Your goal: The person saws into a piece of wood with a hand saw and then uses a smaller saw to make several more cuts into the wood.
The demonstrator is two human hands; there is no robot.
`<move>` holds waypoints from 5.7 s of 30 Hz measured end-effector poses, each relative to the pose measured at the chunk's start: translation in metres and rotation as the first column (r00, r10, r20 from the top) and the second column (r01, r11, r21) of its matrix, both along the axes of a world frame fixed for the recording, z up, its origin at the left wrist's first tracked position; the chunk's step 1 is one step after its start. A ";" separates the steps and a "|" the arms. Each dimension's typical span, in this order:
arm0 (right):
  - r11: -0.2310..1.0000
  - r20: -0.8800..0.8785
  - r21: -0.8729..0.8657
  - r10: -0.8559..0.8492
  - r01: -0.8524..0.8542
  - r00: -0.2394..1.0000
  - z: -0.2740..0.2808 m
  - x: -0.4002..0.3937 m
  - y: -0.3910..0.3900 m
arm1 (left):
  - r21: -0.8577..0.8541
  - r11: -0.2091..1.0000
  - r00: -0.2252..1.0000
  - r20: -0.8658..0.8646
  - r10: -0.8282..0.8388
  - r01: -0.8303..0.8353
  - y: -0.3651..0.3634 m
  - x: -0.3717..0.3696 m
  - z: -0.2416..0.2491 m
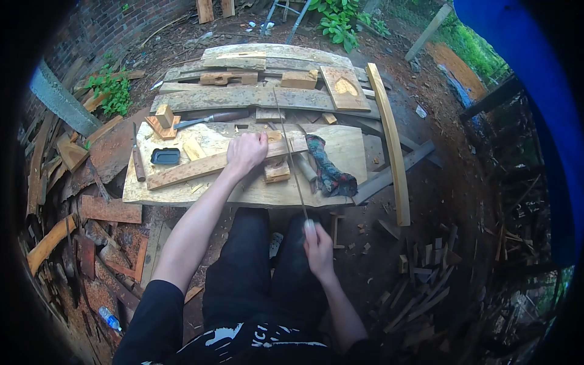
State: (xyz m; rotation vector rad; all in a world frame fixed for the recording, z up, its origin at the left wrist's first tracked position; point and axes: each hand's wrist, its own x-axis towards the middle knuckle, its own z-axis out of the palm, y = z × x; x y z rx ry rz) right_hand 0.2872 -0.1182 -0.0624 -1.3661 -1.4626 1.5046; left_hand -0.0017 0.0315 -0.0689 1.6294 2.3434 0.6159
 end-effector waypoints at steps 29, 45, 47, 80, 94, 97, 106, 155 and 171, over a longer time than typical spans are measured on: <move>0.999 -0.013 -0.006 -0.038 0.038 0.999 -0.010 -0.034 0.039 | 0.006 0.997 0.997 0.011 0.072 -0.072 0.000 0.004 -0.002; 1.000 0.095 0.003 -0.006 0.006 0.995 0.007 -0.010 0.005 | -0.033 0.992 0.993 -0.004 0.120 -0.120 0.009 0.001 0.012; 0.999 0.072 0.050 -0.008 0.004 0.997 0.001 -0.018 0.015 | -0.043 0.991 0.992 0.025 0.127 -0.126 0.017 -0.004 0.011; 0.999 0.014 0.023 -0.049 0.049 0.999 -0.020 0.032 -0.046 | -0.128 0.992 0.998 0.060 -0.012 0.019 0.021 -0.013 0.012; 0.997 0.053 0.075 -0.033 0.029 0.998 -0.030 -0.029 0.030 | -0.099 0.995 0.997 0.070 0.013 -0.006 0.025 -0.014 0.010; 0.989 0.099 0.144 -0.037 0.022 0.994 -0.039 0.020 -0.034 | -0.109 0.993 0.997 0.059 0.047 -0.040 0.028 -0.013 0.004; 0.999 0.019 0.023 -0.047 0.047 0.999 -0.008 -0.032 0.026 | -0.043 0.998 0.998 0.024 -0.053 0.054 0.024 -0.014 0.005; 0.995 -0.036 0.003 -0.099 0.099 0.994 -0.013 -0.087 0.086 | 0.007 0.999 0.999 0.022 0.042 -0.042 0.020 -0.008 0.007; 0.988 -0.020 0.058 -0.143 0.144 0.990 -0.015 -0.076 0.065 | -0.004 0.996 0.996 0.020 0.085 -0.085 0.021 -0.001 0.006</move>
